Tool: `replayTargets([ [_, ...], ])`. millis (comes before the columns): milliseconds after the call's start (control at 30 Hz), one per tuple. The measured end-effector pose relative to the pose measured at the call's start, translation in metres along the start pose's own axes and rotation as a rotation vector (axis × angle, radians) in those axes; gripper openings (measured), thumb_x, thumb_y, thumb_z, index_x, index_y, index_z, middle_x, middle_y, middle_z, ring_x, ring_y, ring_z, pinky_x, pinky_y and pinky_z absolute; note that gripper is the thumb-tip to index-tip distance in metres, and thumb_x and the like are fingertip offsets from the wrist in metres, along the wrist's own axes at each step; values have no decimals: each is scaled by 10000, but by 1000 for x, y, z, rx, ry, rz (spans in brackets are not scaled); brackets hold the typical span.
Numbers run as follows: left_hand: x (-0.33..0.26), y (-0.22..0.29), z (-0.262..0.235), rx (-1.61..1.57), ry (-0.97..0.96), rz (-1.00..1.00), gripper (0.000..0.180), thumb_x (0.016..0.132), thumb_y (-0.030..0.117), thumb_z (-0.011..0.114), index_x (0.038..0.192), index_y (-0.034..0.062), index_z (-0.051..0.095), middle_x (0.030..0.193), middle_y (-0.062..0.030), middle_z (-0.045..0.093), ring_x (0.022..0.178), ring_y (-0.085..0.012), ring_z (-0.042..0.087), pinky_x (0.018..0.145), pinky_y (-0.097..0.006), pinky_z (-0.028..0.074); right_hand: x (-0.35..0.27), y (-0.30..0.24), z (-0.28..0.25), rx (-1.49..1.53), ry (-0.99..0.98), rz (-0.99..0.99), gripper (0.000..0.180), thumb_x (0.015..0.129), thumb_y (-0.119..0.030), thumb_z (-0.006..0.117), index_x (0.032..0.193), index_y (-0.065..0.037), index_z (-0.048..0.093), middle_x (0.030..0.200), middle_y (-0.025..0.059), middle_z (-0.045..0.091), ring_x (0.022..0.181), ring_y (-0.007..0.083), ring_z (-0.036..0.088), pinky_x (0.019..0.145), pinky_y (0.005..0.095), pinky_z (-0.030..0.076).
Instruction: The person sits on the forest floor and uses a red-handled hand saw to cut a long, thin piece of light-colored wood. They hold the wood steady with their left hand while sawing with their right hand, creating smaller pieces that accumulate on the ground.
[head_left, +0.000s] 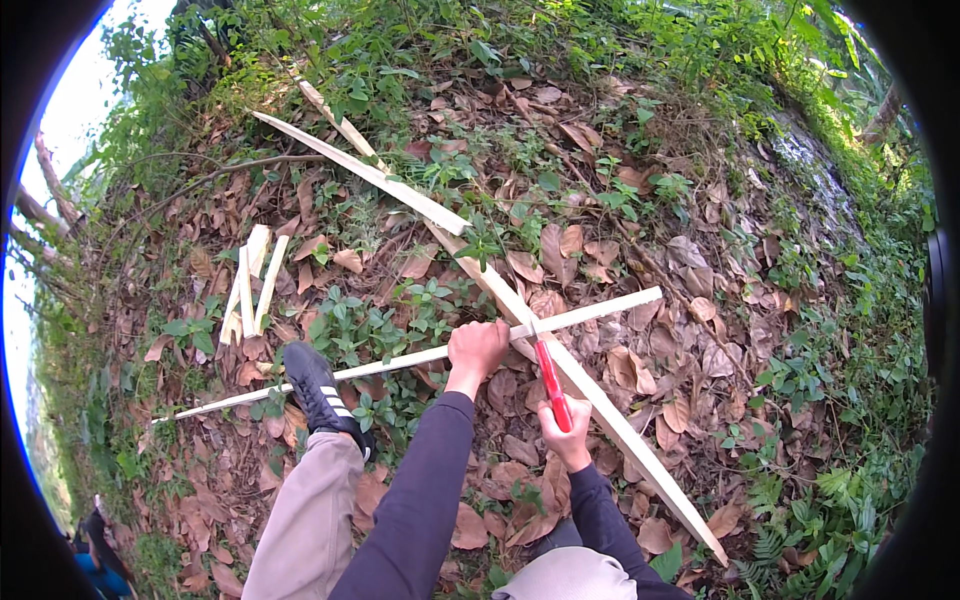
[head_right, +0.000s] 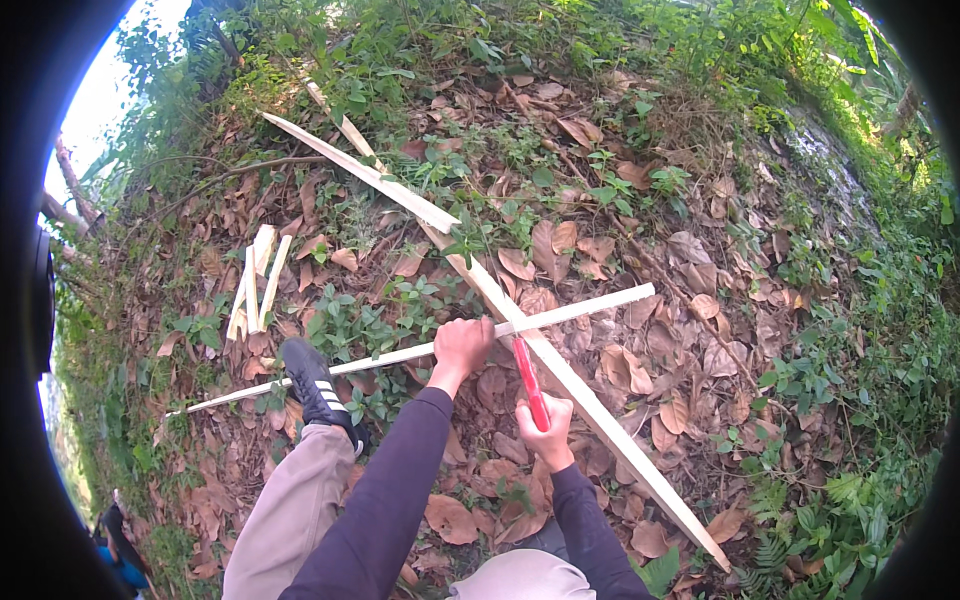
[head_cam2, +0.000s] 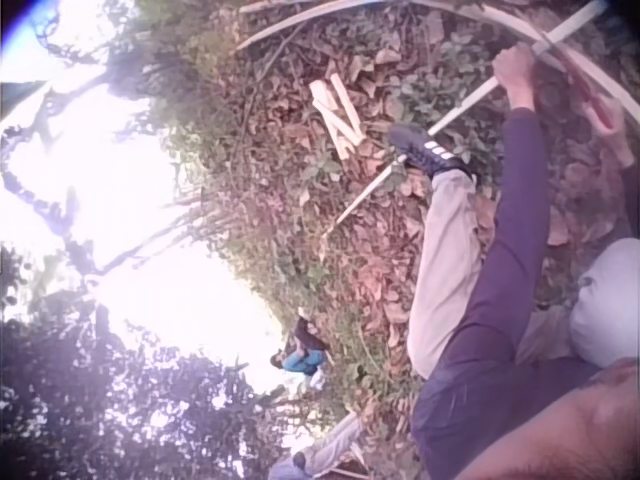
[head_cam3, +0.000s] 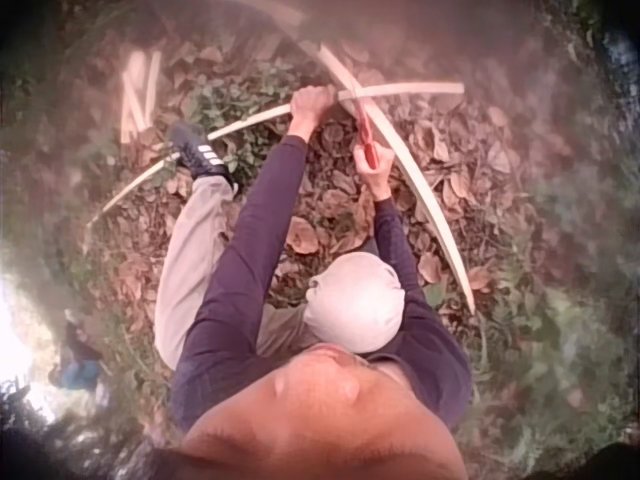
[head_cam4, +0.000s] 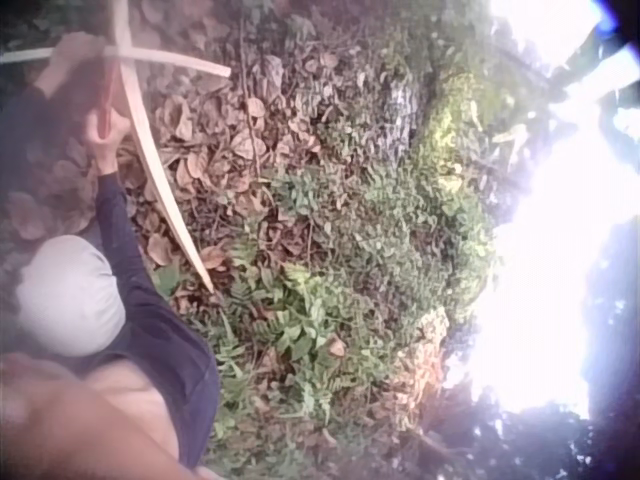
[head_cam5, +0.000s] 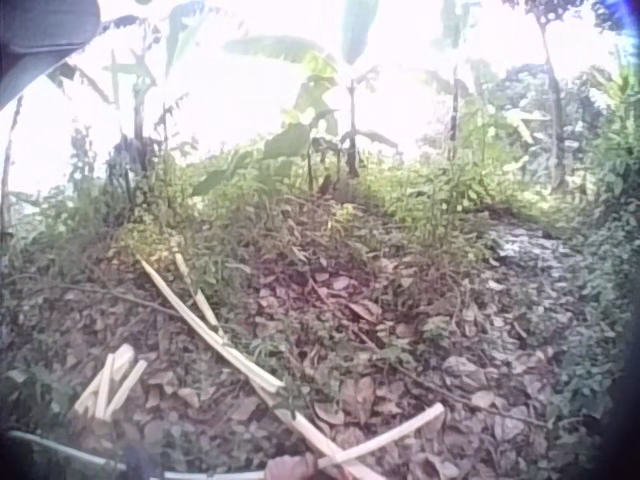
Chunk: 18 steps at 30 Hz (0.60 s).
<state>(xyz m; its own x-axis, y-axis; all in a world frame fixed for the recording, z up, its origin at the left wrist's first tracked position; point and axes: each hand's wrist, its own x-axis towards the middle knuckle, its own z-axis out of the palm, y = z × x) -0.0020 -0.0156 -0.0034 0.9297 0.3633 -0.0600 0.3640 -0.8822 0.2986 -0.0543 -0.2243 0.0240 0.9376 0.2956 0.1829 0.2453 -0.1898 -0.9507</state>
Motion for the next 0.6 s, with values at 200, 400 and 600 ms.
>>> replayTargets([
  [200, -1, -1, 0, 24, -22, 22, 538, 975, 342, 390, 680, 45, 726, 695, -215, 684, 666, -380, 697, 678, -482, 567, -17, -1, -16, -64, -52, -44, 147, 732, -70, 649, 618, -36, 564, 487, 61, 488, 391, 179, 506, 436, 320, 379],
  [400, 2, 0, 3, 0, -8, 81, 539, 981, 329, 390, 644, 32, 688, 668, -224, 662, 638, -404, 674, 650, -509, 549, 24, 5, 9, 14, 5, 25, 135, 766, -53, 655, 657, -4, 591, 508, 73, 517, 408, 165, 503, 454, 323, 389],
  [600, 5, 3, 5, 44, -7, 60, 537, 985, 333, 383, 671, 36, 702, 684, -214, 675, 660, -396, 682, 670, -499, 555, -34, 3, -32, -33, -71, -15, 172, 739, -74, 656, 603, -41, 557, 471, 65, 470, 382, 175, 516, 435, 318, 399],
])
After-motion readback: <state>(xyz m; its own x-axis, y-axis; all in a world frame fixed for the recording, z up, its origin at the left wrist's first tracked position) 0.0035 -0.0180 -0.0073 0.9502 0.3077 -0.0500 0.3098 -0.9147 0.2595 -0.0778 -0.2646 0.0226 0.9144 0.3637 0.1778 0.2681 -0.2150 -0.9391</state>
